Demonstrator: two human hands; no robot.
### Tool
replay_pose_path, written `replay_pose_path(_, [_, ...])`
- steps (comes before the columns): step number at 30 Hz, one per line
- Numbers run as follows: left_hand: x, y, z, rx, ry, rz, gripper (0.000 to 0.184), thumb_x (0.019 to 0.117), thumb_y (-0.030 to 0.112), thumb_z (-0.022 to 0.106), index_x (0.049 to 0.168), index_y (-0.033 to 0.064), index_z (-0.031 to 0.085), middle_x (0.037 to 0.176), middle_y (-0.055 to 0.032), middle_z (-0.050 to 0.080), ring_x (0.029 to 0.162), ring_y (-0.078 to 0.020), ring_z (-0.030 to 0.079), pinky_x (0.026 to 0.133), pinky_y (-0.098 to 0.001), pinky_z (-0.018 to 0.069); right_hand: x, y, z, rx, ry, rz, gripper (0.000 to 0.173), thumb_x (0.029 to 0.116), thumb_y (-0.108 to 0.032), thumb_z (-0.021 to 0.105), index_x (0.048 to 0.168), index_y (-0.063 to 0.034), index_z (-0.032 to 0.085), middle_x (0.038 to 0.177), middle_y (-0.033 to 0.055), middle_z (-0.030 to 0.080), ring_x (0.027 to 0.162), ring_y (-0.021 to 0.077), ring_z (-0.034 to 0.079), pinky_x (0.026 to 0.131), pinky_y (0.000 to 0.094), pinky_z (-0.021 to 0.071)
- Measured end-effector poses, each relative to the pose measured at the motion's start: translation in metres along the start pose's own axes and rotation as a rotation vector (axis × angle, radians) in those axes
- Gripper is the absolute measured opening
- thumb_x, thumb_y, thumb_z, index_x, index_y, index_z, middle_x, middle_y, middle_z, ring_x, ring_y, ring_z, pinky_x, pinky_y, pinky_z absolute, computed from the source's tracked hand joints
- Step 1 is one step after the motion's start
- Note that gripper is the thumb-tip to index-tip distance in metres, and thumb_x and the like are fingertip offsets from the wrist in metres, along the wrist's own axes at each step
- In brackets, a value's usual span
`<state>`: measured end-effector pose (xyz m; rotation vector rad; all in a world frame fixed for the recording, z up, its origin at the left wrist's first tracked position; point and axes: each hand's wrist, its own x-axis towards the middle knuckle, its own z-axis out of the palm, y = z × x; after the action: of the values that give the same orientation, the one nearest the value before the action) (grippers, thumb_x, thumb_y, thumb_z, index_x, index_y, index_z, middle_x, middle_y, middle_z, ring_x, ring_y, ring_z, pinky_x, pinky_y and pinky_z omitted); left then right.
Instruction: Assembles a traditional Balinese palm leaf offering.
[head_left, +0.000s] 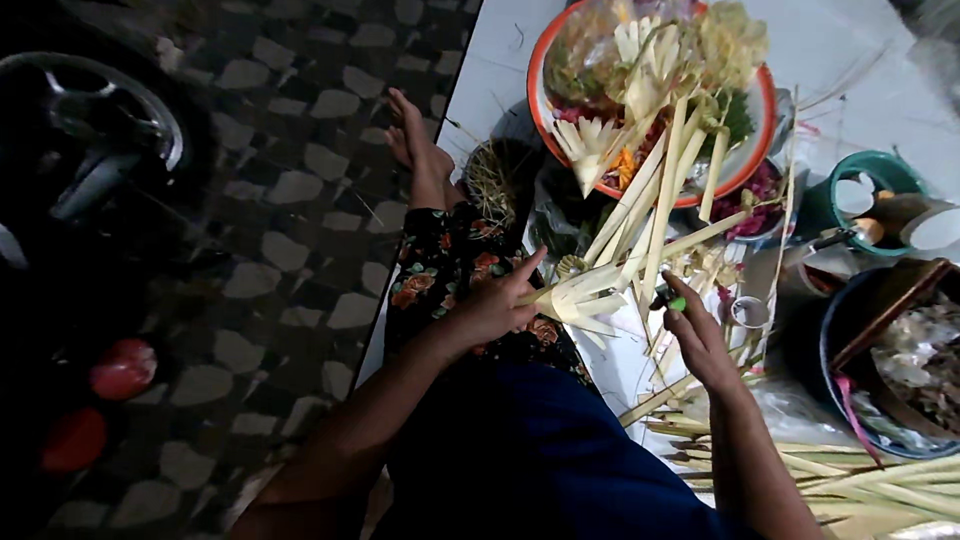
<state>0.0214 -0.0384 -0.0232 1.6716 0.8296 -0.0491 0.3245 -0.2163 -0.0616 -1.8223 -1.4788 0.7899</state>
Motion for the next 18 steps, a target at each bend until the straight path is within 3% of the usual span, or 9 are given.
replay_pose_path(2, [0.003,-0.002,-0.001,-0.030,-0.033,-0.007,0.081,0.1036,0.011,0.059,0.166,0.0287,0.009,0.096,-0.0068,0.069,0.069,-0.0110,0.065,0.068,-0.0287,0.0581,0.018,-0.038,-0.008,-0.132,-0.116,-0.132,0.058,0.1077,-0.038,0.043,0.157,-0.0074,0.039,0.128,0.0113,0.067,0.109,0.0174,0.067,0.094,0.0411,0.0569])
replay_pose_path(3, [0.004,-0.001,-0.001,-0.039,-0.041,-0.004,0.081,0.1036,0.011,0.059,0.166,0.0285,0.009,0.094,-0.0063,0.068,0.069,-0.0107,0.064,0.067,-0.0280,0.0574,0.026,-0.054,-0.010,-0.226,-0.150,-0.215,0.056,0.1070,-0.035,0.048,0.155,-0.0077,0.042,0.128,0.0109,0.068,0.111,0.0202,0.068,0.096,0.0446,0.0569])
replay_pose_path(6, [0.004,-0.001,0.000,-0.042,-0.057,0.020,0.082,0.1026,0.009,0.059,0.166,0.0272,0.010,0.094,-0.0070,0.070,0.067,-0.0104,0.064,0.064,-0.0268,0.0564,0.054,-0.084,-0.006,-0.453,-0.183,-0.500,0.041,0.1012,-0.029,0.063,0.137,-0.0090,0.061,0.111,0.0102,0.071,0.095,0.0278,0.070,0.080,0.0489,0.0581])
replay_pose_path(8, [0.004,0.000,0.000,-0.006,-0.071,0.029,0.083,0.1027,0.009,0.059,0.166,0.0274,0.009,0.095,-0.0077,0.070,0.068,-0.0108,0.065,0.066,-0.0275,0.0570,0.069,-0.095,0.000,-0.529,-0.242,-0.608,0.034,0.0971,-0.020,0.069,0.130,-0.0116,0.066,0.110,0.0099,0.071,0.095,0.0301,0.069,0.077,0.0483,0.0565])
replay_pose_path(13, [0.005,0.005,0.000,0.051,-0.088,0.004,0.084,0.1027,0.011,0.059,0.166,0.0269,0.006,0.097,-0.0091,0.069,0.068,-0.0124,0.065,0.066,-0.0298,0.0575,0.085,-0.102,0.015,-0.694,-0.358,-0.723,0.027,0.1028,-0.020,0.060,0.129,-0.0163,0.066,0.123,0.0092,0.067,0.101,0.0310,0.067,0.076,0.0461,0.0540])
replay_pose_path(18, [0.012,0.010,0.002,0.139,-0.108,-0.018,0.086,0.1027,0.013,0.059,0.166,0.0287,0.003,0.102,-0.0103,0.070,0.069,-0.0141,0.066,0.067,-0.0325,0.0584,0.086,-0.099,0.029,-0.766,-0.362,-0.762,0.028,0.1026,-0.009,0.055,0.127,-0.0145,0.068,0.121,0.0089,0.069,0.100,0.0295,0.067,0.075,0.0443,0.0518])
